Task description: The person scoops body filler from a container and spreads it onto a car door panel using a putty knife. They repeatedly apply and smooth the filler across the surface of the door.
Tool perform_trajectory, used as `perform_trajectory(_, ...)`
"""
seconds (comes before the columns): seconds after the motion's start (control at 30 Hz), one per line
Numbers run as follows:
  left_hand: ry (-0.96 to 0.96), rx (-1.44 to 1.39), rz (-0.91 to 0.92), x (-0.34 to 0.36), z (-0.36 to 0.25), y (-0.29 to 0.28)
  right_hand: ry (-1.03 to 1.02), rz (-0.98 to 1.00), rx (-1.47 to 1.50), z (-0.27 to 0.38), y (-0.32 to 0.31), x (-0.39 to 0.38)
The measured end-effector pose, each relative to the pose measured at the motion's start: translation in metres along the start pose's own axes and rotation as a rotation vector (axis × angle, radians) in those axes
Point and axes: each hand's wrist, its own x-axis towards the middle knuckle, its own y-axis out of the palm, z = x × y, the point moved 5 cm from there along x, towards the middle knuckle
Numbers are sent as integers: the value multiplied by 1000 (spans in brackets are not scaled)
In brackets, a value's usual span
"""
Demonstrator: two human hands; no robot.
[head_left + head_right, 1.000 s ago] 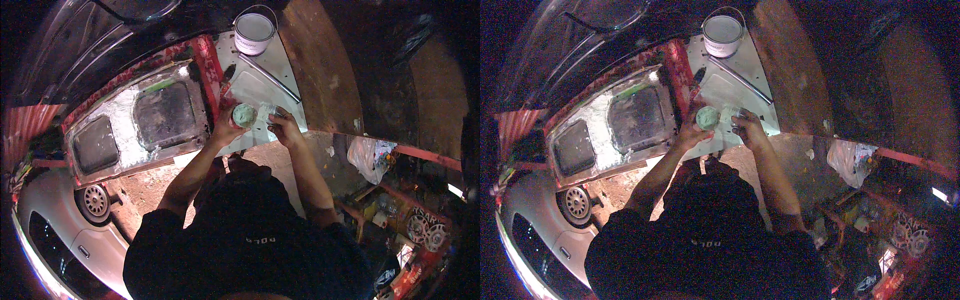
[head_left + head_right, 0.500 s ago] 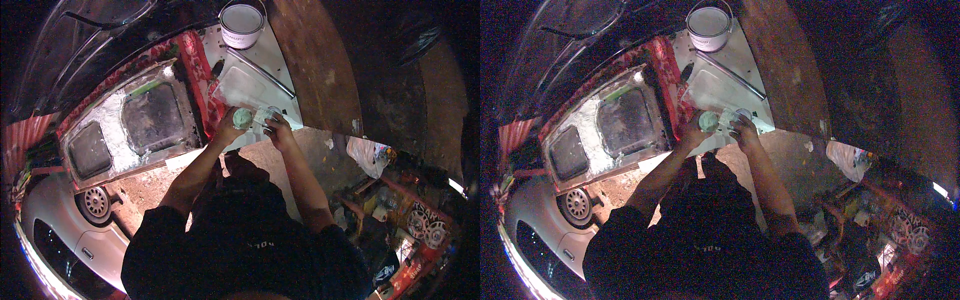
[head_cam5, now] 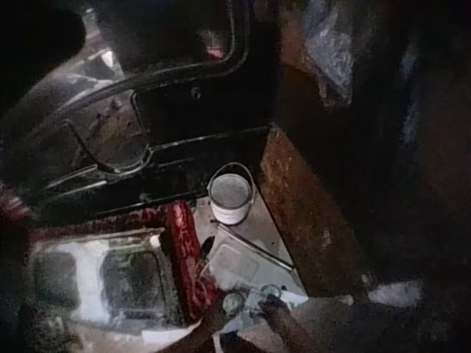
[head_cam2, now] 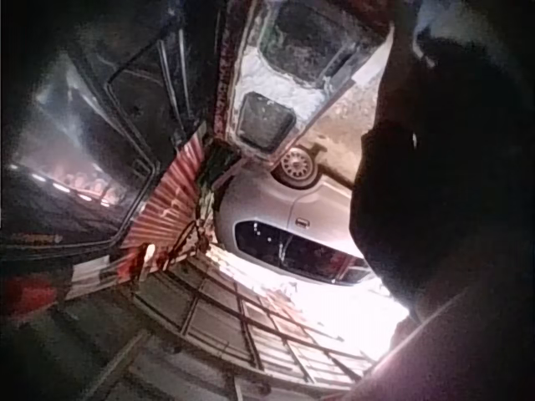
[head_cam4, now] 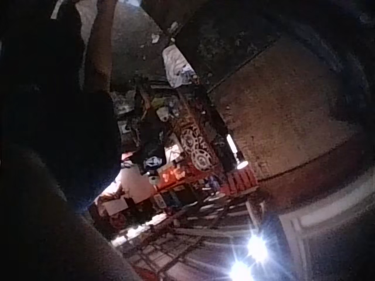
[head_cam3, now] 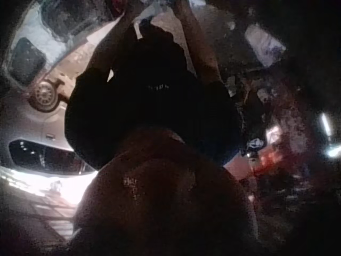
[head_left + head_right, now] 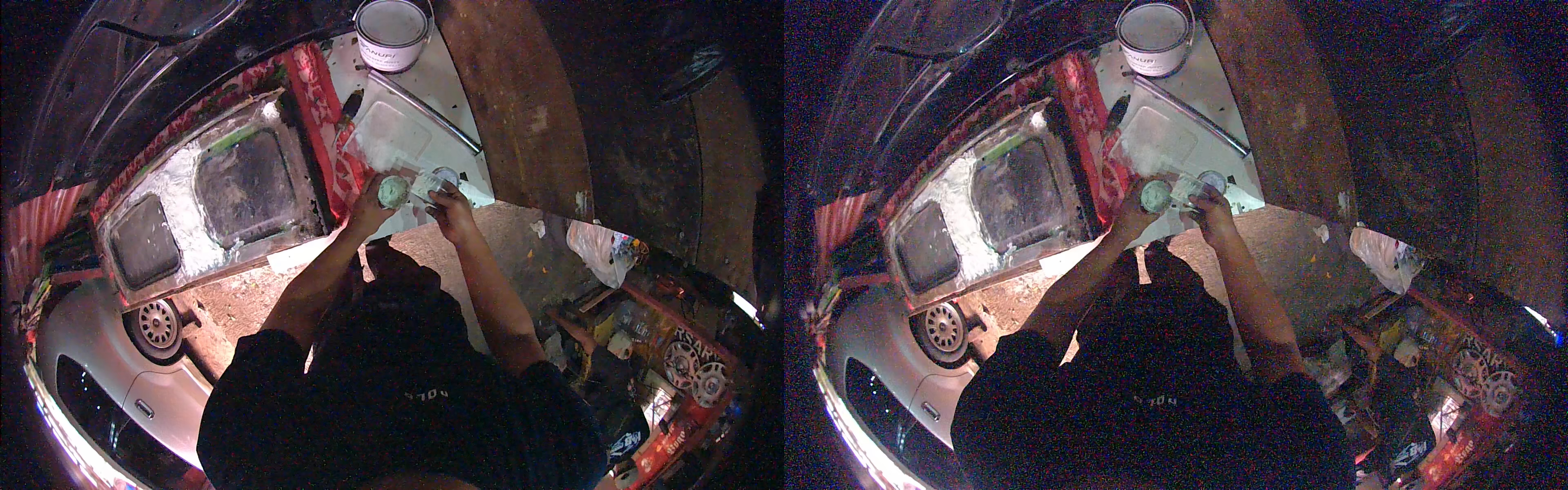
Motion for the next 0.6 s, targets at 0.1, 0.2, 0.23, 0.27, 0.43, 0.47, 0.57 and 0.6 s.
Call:
perform_trajectory(0.1,-43,-12,26,2,-14,-4,6,29,-1,-3,2,0)
perform_trajectory(0.2,-11,5,37,-3,-24,-9,18,27,2,-5,2,-1)
perform_trajectory(0.23,15,-4,57,-5,-23,-11,20,20,3,-5,3,-2)
perform_trajectory(0.27,42,-13,77,-8,-22,-12,16,24,13,-5,4,-3)
perform_trajectory(0.43,-108,-328,-82,-27,4,-28,14,33,46,-9,3,-4)
perform_trajectory(0.47,-168,-415,-155,-32,28,-25,18,20,52,-9,2,-2)
perform_trajectory(0.57,-276,-354,-307,-20,35,-46,0,-1,81,-6,0,5)
perform_trajectory(0.6,-299,-378,-330,-15,35,-51,-11,15,91,-6,0,11)
